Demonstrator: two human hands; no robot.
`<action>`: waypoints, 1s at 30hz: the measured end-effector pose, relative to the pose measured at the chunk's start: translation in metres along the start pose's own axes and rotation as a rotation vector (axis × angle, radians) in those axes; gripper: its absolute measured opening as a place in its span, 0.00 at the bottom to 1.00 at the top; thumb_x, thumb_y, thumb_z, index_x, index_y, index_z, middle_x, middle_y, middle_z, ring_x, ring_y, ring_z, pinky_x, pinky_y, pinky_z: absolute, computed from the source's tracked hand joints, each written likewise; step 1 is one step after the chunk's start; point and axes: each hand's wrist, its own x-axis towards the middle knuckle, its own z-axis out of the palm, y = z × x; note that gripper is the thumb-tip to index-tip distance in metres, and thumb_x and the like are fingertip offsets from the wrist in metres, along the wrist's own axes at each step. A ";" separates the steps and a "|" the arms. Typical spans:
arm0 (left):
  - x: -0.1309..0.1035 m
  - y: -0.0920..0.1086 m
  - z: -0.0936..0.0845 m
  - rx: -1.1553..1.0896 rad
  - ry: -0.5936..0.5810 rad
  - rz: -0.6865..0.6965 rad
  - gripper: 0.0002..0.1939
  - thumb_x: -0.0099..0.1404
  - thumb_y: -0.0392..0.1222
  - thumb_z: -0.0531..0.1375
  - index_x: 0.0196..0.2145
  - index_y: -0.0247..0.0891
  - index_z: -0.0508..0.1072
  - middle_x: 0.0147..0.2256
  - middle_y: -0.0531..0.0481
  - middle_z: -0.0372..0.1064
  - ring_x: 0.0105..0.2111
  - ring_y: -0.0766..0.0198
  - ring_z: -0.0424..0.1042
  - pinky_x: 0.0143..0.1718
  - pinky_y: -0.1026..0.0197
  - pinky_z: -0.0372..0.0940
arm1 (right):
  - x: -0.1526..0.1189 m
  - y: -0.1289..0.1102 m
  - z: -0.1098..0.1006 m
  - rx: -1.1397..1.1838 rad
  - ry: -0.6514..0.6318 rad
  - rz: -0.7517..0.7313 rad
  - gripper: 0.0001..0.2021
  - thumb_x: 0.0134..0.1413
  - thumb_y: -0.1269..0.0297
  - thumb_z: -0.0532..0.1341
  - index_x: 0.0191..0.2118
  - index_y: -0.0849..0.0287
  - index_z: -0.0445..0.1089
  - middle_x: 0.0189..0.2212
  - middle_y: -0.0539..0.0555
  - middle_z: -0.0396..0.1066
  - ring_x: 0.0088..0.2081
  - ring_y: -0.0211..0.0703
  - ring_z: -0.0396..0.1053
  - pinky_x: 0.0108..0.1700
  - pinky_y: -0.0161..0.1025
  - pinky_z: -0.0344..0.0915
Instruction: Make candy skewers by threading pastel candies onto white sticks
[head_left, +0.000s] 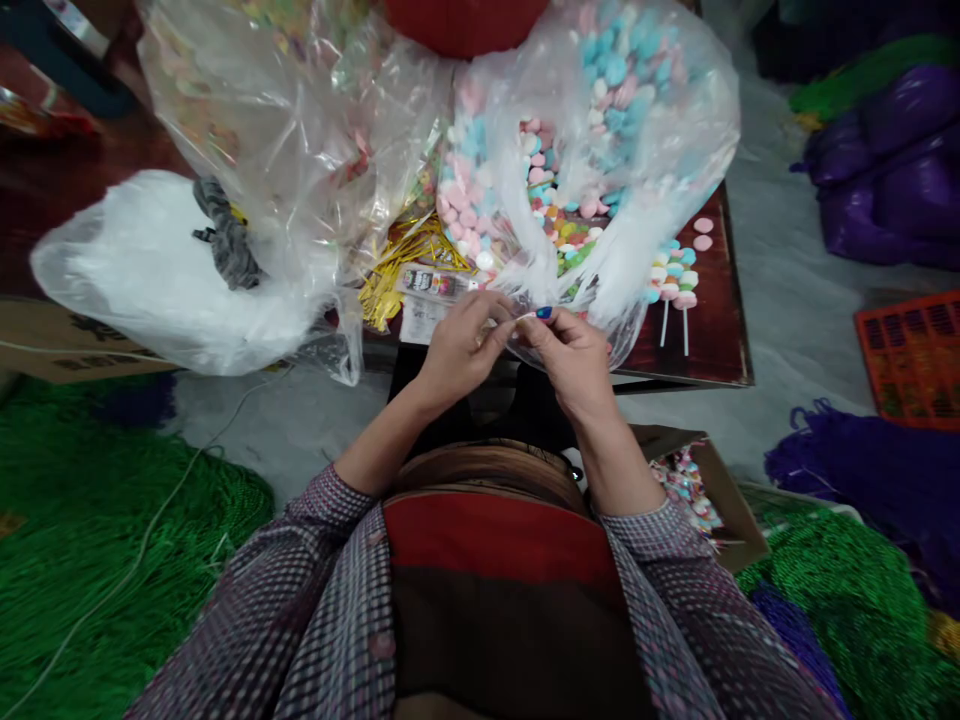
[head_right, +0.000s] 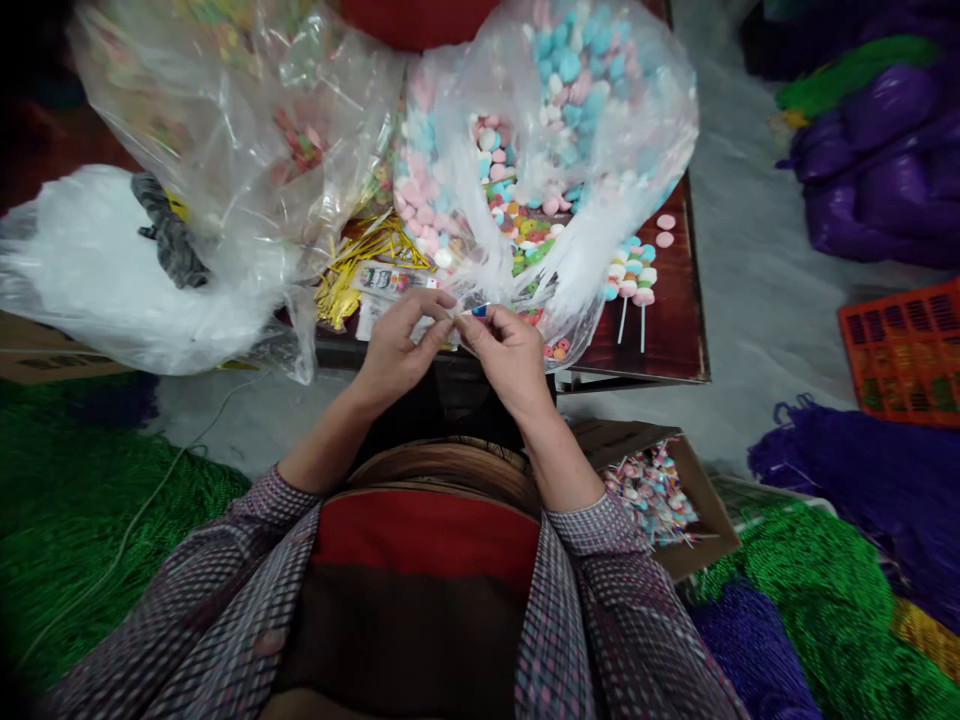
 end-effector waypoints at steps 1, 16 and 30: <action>-0.002 0.002 0.002 -0.081 -0.054 -0.044 0.08 0.71 0.46 0.57 0.36 0.41 0.68 0.45 0.44 0.77 0.48 0.61 0.75 0.53 0.55 0.67 | -0.001 -0.001 0.001 -0.022 0.013 -0.019 0.17 0.54 0.47 0.69 0.28 0.55 0.74 0.22 0.44 0.70 0.25 0.34 0.67 0.33 0.35 0.68; -0.005 -0.013 -0.007 -0.649 -0.407 -0.463 0.16 0.60 0.55 0.68 0.32 0.40 0.74 0.31 0.50 0.75 0.32 0.66 0.72 0.38 0.59 0.69 | -0.019 -0.005 -0.040 -0.180 0.052 -0.196 0.04 0.56 0.58 0.69 0.35 0.47 0.82 0.32 0.48 0.78 0.35 0.41 0.74 0.44 0.44 0.72; -0.006 -0.016 0.000 -0.152 -0.264 -0.221 0.24 0.70 0.61 0.55 0.24 0.41 0.62 0.22 0.56 0.56 0.25 0.68 0.57 0.29 0.61 0.55 | -0.019 0.022 -0.023 0.103 0.020 0.101 0.23 0.42 0.39 0.73 0.33 0.54 0.76 0.27 0.46 0.73 0.28 0.35 0.67 0.33 0.35 0.65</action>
